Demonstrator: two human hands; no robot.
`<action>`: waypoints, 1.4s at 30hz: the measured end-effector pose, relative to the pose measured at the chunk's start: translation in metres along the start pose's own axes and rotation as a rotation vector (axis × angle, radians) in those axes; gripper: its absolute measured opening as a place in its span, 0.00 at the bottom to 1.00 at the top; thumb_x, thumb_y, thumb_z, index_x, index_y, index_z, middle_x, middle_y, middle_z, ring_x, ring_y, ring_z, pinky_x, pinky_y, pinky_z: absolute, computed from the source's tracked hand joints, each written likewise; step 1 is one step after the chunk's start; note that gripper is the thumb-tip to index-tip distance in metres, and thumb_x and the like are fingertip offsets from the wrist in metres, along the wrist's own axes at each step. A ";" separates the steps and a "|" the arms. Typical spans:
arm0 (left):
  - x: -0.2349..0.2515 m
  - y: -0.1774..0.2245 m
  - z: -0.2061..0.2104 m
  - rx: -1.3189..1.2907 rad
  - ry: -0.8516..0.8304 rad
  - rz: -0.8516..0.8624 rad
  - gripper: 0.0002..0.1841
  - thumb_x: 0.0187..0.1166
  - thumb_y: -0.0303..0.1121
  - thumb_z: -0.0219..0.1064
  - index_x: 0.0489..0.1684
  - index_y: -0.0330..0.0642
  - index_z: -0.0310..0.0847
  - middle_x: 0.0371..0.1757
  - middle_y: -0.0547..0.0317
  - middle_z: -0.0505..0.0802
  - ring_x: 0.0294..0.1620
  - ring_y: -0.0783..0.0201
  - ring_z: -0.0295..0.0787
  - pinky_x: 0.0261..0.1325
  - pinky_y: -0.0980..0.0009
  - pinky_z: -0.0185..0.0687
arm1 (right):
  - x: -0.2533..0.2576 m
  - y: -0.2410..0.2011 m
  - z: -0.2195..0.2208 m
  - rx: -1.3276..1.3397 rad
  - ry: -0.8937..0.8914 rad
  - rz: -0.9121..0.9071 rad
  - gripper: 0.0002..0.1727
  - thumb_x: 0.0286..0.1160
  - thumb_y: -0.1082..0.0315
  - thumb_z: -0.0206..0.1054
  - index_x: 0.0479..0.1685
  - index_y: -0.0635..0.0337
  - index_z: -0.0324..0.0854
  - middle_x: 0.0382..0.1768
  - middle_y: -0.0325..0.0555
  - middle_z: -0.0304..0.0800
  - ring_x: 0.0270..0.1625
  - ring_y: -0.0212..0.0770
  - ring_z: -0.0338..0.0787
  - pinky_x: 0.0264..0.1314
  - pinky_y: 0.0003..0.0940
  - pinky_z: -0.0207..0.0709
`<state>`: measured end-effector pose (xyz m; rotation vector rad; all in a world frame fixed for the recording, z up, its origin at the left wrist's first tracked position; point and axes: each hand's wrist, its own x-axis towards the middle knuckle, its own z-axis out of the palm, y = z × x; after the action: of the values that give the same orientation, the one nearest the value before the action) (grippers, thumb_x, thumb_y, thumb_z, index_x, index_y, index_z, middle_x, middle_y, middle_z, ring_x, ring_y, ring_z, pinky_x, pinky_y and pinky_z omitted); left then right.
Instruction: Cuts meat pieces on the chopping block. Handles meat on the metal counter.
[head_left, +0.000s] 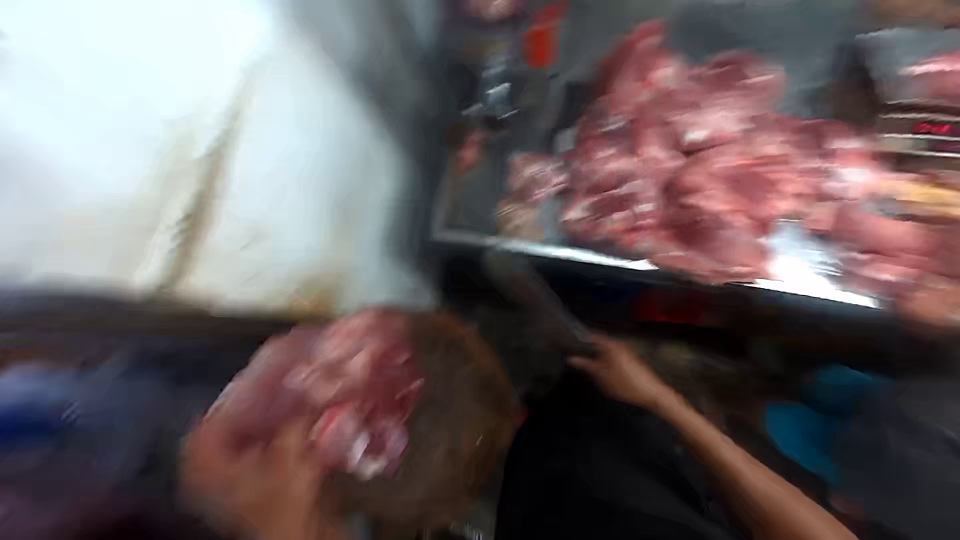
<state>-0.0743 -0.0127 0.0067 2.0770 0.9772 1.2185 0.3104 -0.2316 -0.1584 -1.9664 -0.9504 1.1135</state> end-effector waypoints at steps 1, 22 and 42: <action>0.001 0.015 -0.005 0.096 0.053 -0.155 0.28 0.64 0.25 0.79 0.65 0.30 0.76 0.56 0.56 0.92 0.57 0.68 0.90 0.60 0.67 0.90 | -0.011 0.013 0.011 0.047 -0.014 0.031 0.23 0.76 0.52 0.74 0.66 0.49 0.83 0.43 0.42 0.95 0.36 0.39 0.93 0.42 0.45 0.92; -0.230 -0.033 0.036 0.143 -0.007 -1.323 0.38 0.78 0.47 0.74 0.87 0.42 0.64 0.65 0.40 0.90 0.54 0.49 0.94 0.55 0.48 0.93 | -0.008 0.093 0.039 -0.179 -0.319 -0.041 0.24 0.73 0.41 0.71 0.59 0.45 0.80 0.20 0.41 0.84 0.13 0.42 0.82 0.15 0.45 0.82; -0.270 -0.087 0.065 0.450 0.078 -1.013 0.14 0.71 0.36 0.73 0.52 0.43 0.90 0.43 0.56 0.96 0.44 0.62 0.94 0.54 0.57 0.91 | -0.040 -0.053 0.246 -0.680 -0.594 -0.253 0.28 0.85 0.37 0.55 0.63 0.51 0.80 0.36 0.49 0.92 0.40 0.52 0.94 0.45 0.59 0.87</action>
<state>-0.1332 -0.1823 -0.2218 1.4045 2.1176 0.5561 0.0626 -0.1900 -0.1987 -1.9367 -2.0532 1.3697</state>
